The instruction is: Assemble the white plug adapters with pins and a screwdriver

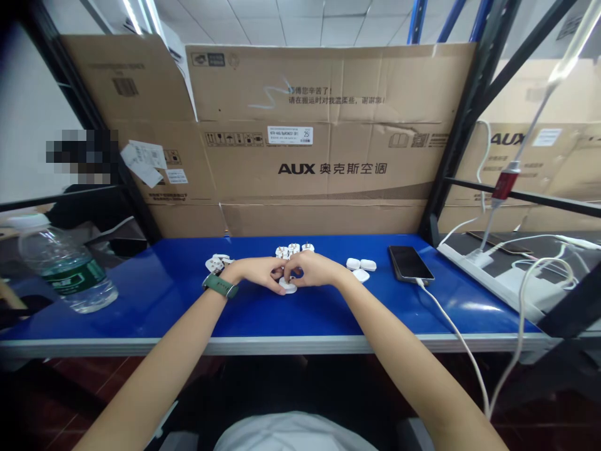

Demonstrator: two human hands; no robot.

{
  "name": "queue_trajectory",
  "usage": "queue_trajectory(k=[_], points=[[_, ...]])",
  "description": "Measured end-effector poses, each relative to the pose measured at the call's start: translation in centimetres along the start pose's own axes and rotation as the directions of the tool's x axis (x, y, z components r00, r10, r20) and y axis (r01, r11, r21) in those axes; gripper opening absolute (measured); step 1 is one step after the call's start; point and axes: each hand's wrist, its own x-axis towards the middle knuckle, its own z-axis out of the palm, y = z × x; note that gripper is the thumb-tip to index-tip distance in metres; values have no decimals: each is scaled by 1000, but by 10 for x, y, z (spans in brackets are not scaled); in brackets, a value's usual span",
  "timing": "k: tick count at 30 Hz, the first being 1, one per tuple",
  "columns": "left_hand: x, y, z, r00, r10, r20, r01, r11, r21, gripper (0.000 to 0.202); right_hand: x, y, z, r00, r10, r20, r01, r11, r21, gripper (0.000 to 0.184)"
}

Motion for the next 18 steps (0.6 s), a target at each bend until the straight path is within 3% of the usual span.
queue_trajectory(k=[18], points=[[1, -3, 1, 999, 48, -11, -48, 999, -20, 59, 1, -4, 1, 994, 110, -11, -109, 994, 31, 20]])
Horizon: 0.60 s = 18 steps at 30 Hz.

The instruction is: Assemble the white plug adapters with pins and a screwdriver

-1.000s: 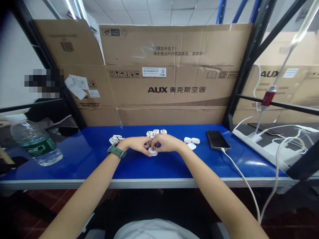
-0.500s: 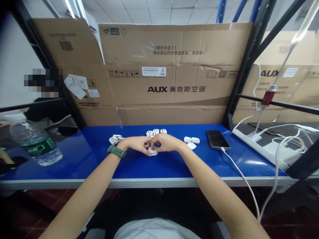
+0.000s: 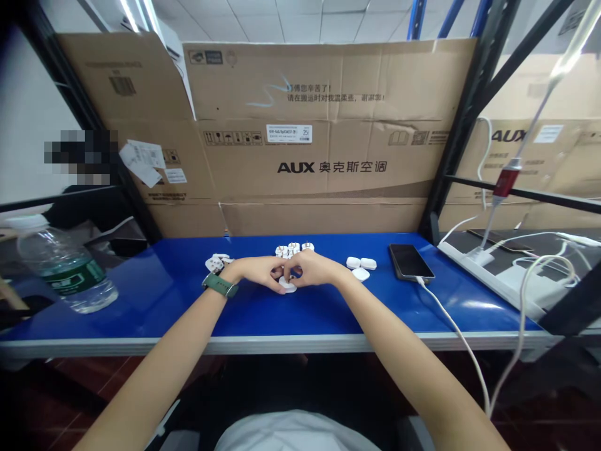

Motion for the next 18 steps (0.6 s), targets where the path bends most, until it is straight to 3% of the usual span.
queue_trajectory(k=[18], points=[[-2, 3, -2, 999, -42, -3, 42, 999, 24, 49, -1, -6, -4, 996, 61, -72, -62, 998, -11, 16]])
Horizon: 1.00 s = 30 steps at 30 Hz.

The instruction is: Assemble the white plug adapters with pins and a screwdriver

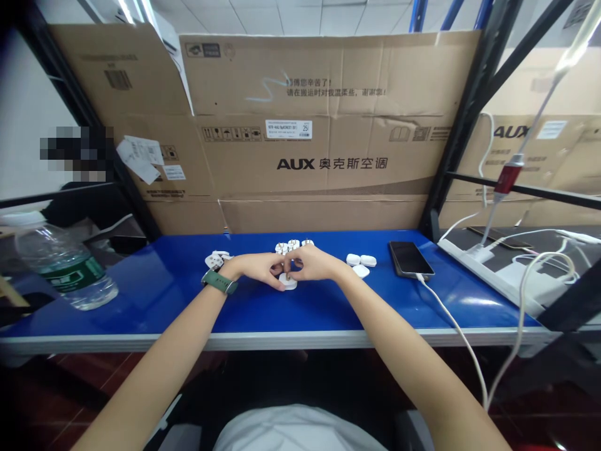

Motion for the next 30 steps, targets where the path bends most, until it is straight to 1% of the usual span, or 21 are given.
queue_trajectory(k=[3, 8, 10, 14, 18, 23, 26, 30], points=[[0, 1, 0, 1000, -31, 1, 31, 1000, -3, 51, 0, 1, 0, 999, 39, -19, -39, 999, -28, 15], [0, 4, -1, 1000, -27, 15, 27, 999, -25, 52, 0, 3, 4, 998, 56, 28, -56, 998, -23, 14], [0, 4, -1, 1000, -23, 18, 24, 999, -23, 51, 1, 2, 5, 997, 80, 24, -78, 995, -55, 12], [-1, 2, 0, 1000, -22, 11, 22, 999, -23, 51, 2, 0, 9, 991, 133, 11, -132, 985, -108, 15], [-1, 3, 0, 1000, -22, 2, 22, 999, -29, 49, 2, -2, 11, 989, 146, -6, -146, 982, -122, 12], [-2, 6, -1, 999, -34, 3, 34, 999, -12, 49, 3, -2, 14, 983, 182, -24, -183, 978, -97, 15], [-3, 7, -1, 999, -33, 0, 33, 999, -9, 49, 3, -2, 15, 981, 193, -15, -194, 979, -62, 16], [-2, 7, -1, 999, -39, -1, 39, 999, -12, 49, 5, 0, 14, 972, 234, 0, -234, 970, 68, 11]])
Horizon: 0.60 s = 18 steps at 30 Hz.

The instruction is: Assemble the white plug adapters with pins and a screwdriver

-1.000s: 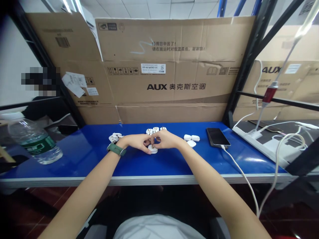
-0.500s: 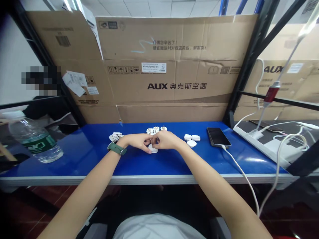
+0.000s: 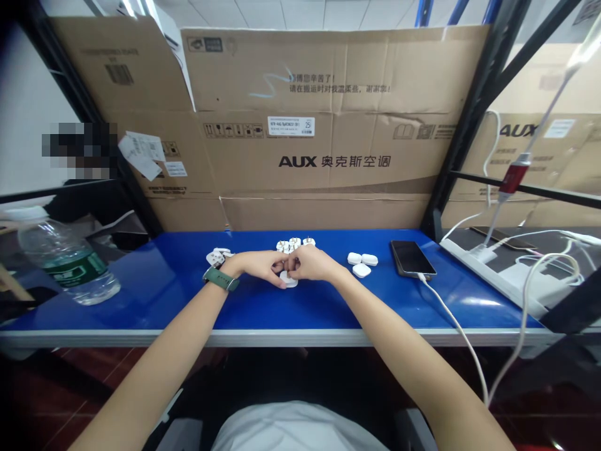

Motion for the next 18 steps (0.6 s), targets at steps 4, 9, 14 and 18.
queue_trajectory(k=[4, 9, 14, 18], points=[[1, 0, 0, 999, -29, 20, 29, 1000, 5, 50, 2, 2, -3, 994, 104, 42, -109, 985, 136, 9], [0, 2, -1, 999, -50, 12, 50, 998, 32, 48, -1, 1, -9, 978, 170, 116, -194, 951, 241, 19], [0, 1, 0, 999, -34, 4, 34, 998, 43, 49, -5, -1, -12, 954, 248, 168, -286, 920, 269, 25], [0, 0, -1, 1000, -9, 1, 9, 999, 31, 50, -5, 0, -13, 959, 254, 127, -280, 920, 274, 35]])
